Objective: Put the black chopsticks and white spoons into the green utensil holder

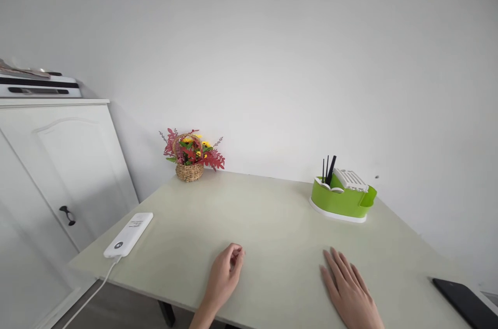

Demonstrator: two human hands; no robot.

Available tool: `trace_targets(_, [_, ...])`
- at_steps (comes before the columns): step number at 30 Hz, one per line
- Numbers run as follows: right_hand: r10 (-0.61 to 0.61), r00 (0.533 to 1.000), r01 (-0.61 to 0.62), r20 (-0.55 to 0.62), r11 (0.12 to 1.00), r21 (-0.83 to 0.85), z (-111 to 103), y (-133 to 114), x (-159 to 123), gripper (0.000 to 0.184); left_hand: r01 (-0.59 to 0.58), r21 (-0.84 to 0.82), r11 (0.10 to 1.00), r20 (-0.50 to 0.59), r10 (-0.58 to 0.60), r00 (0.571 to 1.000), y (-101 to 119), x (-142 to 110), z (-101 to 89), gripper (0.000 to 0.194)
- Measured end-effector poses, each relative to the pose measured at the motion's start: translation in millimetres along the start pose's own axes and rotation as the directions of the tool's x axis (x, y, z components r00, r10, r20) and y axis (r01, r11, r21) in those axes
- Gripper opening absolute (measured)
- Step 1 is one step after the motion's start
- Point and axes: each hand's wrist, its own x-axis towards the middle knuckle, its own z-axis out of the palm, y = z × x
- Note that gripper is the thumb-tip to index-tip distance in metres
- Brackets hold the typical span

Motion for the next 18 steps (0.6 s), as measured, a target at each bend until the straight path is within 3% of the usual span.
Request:
trace_targets(5, [0.014,0.998,-0.020,0.058,0.995,0.095,0.0,10.5,21.6,0.069,0.013,-0.007,1.000,0.003,-0.013,1.000,1.9,1.9,-2.3,0.043])
trace_targets(9, [0.110,0.994,-0.111,0.015,0.985,0.133,-11.6,39.8,77.0,0.074,0.027,-0.015,1.000,0.012,-0.027,1.000,1.4,3.0,-2.5,0.042])
trace_targets(14, [0.245,0.965,-0.241,-0.096,0.969,0.049,-38.0,75.3,154.4,0.079,0.060,-0.019,0.998,0.036,-0.059,0.998,2.4,3.1,-2.7,0.043])
trace_targets(18, [0.309,0.939,-0.307,-0.153,0.951,0.034,-40.0,92.9,195.7,0.085,0.071,0.010,0.997,0.035,-0.071,0.997,2.2,4.4,-2.1,0.047])
